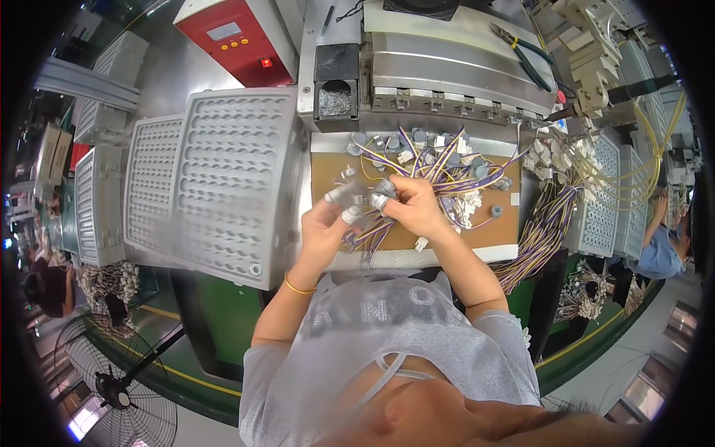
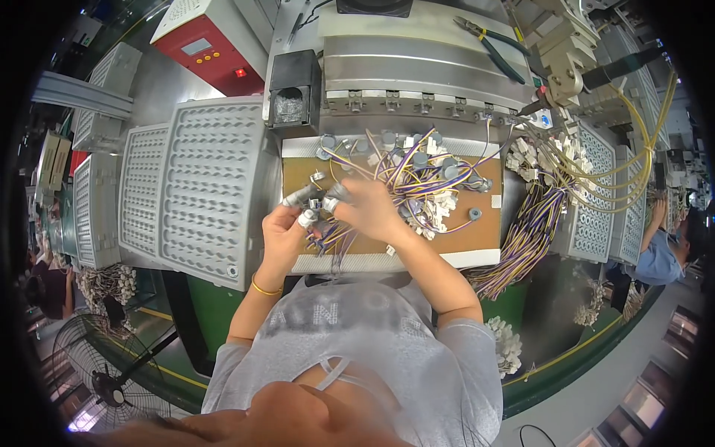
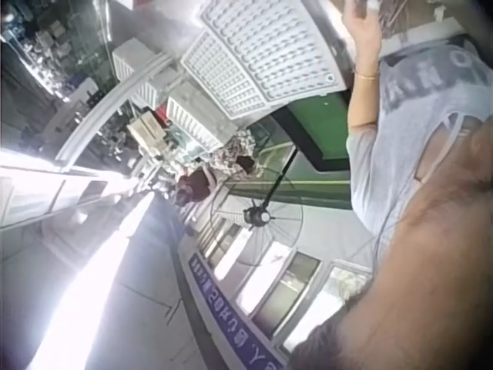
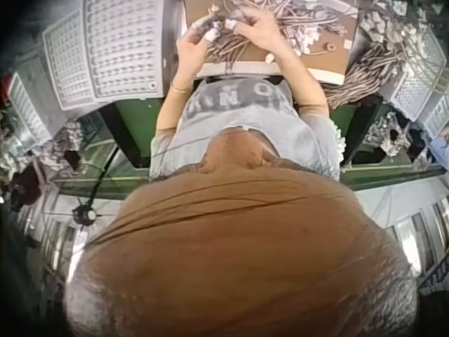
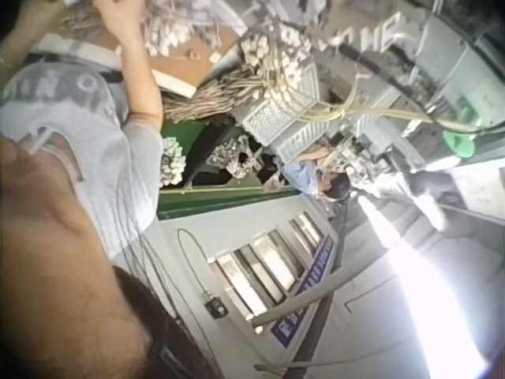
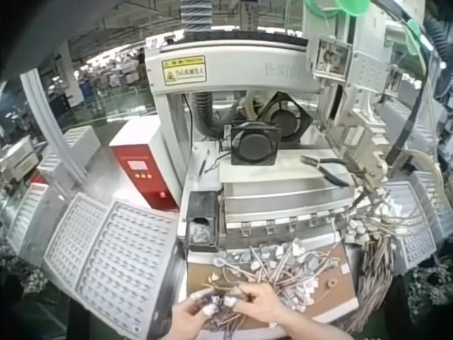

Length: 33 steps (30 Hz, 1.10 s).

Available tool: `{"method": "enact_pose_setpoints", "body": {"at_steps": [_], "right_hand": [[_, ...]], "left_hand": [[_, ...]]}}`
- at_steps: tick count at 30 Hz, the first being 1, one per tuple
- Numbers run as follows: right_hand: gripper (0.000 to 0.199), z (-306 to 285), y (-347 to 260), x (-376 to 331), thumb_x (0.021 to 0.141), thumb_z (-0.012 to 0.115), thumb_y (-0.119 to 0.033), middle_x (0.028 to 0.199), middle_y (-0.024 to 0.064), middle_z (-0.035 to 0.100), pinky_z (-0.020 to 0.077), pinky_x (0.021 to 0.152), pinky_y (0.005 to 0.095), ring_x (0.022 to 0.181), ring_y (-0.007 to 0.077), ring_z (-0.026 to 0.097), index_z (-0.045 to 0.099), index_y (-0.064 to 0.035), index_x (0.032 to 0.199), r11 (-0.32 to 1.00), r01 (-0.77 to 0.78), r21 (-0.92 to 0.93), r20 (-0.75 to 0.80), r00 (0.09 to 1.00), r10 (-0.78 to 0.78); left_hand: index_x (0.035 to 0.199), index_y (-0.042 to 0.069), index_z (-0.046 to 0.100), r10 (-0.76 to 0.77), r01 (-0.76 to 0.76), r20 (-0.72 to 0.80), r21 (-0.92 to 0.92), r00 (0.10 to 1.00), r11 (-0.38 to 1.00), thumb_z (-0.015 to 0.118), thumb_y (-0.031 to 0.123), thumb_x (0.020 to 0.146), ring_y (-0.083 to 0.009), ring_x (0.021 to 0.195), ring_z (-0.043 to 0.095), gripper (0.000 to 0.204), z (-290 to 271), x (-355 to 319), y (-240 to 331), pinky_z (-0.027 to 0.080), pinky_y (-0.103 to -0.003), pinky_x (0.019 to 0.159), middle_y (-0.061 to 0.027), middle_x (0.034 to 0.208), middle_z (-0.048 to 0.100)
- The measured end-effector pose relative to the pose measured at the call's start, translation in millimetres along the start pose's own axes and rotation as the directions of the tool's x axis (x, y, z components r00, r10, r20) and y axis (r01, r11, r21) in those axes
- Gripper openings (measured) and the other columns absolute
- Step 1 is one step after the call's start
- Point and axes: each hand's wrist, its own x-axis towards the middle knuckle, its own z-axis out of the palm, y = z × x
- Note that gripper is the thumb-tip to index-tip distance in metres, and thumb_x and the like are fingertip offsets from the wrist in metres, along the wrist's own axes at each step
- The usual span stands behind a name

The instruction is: The person takes components from a tray, attaches them to wire harness connectors by hand, and inserts the connectors into a machine fixture.

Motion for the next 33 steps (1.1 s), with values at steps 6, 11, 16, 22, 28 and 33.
{"method": "enact_pose_setpoints", "body": {"at_steps": [6,11,16,22,28,33], "right_hand": [[0.003,-1,-4,0,0.069,0.055,0.002,0.061,-0.0066,0.046,0.0328,0.046,0.0176,0.057,-0.0003,0.040,0.052,0.0008,0.071,1.000,-0.005,-0.030,0.020,1.000,0.005],[0.005,-5,-19,-2,0.068,0.055,0.001,0.060,-0.0063,0.044,0.0321,0.045,0.0183,0.056,0.0006,0.039,0.050,0.0012,0.069,0.986,0.113,-0.125,0.013,0.994,-0.112],[0.002,4,-18,-2,0.069,0.053,0.001,0.061,-0.0037,0.046,0.0329,0.046,0.0194,0.057,0.0021,0.040,0.052,0.0011,0.071,0.997,0.065,-0.033,0.017,0.998,-0.065],[0.015,-1,-32,1,0.072,0.056,-0.008,0.068,0.0094,0.061,0.0459,0.059,0.0263,0.063,0.0116,0.057,0.058,0.0019,0.082,0.998,0.033,-0.044,-0.028,0.999,-0.034],[0.007,-12,-31,3,0.072,0.053,0.001,0.070,-0.0008,0.055,0.0403,0.054,0.0189,0.064,0.0034,0.050,0.056,0.0007,0.078,0.986,-0.162,0.043,0.009,0.987,0.161],[0.015,-50,-68,14,0.072,0.048,0.003,0.076,0.0041,0.059,0.0429,0.053,0.0184,0.062,0.0050,0.054,0.058,0.0018,0.084,0.867,0.448,0.219,-0.518,0.806,-0.286]], "left_hand": [[0.117,-0.002,0.047,0.057,-0.057,0.112,0.002,0.992,0.998,0.057,0.005,0.081,-0.0096,0.085,0.054,0.038,2,0,3,0.047,-0.020,0.061,-0.0067,0.106,0.056],[0.110,-0.001,0.054,0.228,-0.248,0.111,0.220,0.967,0.943,0.057,0.002,0.080,-0.0095,0.089,0.053,0.030,6,2,1,0.046,-0.019,0.063,-0.0072,0.105,0.057],[0.101,-0.002,0.058,0.044,-0.044,-0.016,0.032,0.999,0.999,0.056,0.000,0.079,-0.0097,0.075,0.055,0.022,14,8,6,0.045,-0.020,0.058,-0.0069,0.092,0.059],[0.103,0.000,0.054,-0.154,0.146,0.011,-0.388,0.988,0.910,0.050,0.006,0.083,-0.0134,0.064,0.057,0.021,13,17,7,0.043,-0.021,0.048,-0.0083,0.095,0.060],[0.097,0.002,0.059,0.006,0.000,0.030,-0.191,1.000,0.982,0.057,0.008,0.078,-0.0186,0.073,0.058,0.020,38,18,-8,0.048,-0.028,0.057,-0.0064,0.092,0.058],[0.085,0.005,0.061,0.333,-0.506,0.386,0.727,0.860,0.464,0.060,0.004,0.067,-0.0280,0.068,0.054,0.018,16,12,-65,0.045,-0.035,0.057,-0.0114,0.079,0.051]]}}
